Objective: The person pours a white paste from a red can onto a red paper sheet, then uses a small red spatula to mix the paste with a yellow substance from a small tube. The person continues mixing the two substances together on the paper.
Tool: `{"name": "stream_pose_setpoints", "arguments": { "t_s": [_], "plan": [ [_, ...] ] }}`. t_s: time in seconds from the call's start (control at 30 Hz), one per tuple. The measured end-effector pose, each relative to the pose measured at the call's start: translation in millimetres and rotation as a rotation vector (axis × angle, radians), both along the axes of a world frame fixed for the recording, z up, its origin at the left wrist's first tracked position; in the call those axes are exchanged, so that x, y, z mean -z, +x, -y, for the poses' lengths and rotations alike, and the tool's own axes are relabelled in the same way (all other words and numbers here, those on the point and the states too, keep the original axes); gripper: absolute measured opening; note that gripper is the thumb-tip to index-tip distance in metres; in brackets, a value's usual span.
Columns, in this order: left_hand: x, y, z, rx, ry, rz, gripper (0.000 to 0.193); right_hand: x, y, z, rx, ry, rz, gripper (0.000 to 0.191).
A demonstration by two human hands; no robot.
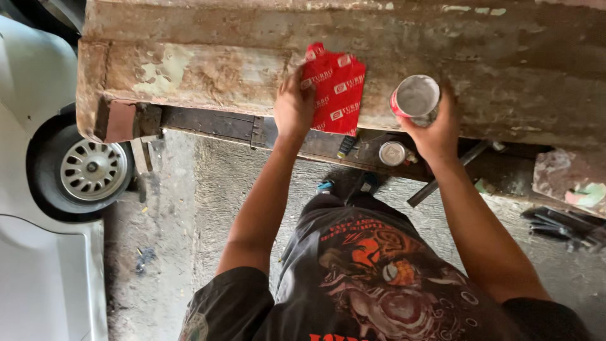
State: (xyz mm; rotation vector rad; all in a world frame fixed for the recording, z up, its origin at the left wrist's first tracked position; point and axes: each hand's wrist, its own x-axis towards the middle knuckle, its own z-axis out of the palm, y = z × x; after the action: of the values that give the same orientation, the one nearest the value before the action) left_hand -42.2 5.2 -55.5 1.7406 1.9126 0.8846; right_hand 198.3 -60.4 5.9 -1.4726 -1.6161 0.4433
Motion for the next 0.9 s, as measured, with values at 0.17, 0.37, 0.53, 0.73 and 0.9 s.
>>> {"name": "stream_pose_setpoints", "arguments": {
  "t_s": [0.17, 0.37, 0.53, 0.73, 0.9],
  "plan": [
    [7, 2, 3, 0.008, 0.117, -0.082, 0.047, -1, -4, 7, 0.07, -0.026, 0.112, 0.072],
    [16, -7, 30, 0.015, 0.355, 0.3, 0.046, 18, -3, 59, 0.225, 0.121, -0.008, 0.034],
    [24, -5, 102, 0.503, 0.519, 0.468, 0.019, 54, -8, 89, 0.447, -0.347, -0.148, 0.015],
    [45, 35, 114, 0.729, 0.022, 0.311, 0.021, 66, -14, 75, 0.504, -0.522, 0.093, 0.034],
    [60, 68, 82, 0.73, -0.166, 0.015, 0.043, 56, -15, 55, 0.43, -0.64, 0.252, 0.069]
  ]
}}
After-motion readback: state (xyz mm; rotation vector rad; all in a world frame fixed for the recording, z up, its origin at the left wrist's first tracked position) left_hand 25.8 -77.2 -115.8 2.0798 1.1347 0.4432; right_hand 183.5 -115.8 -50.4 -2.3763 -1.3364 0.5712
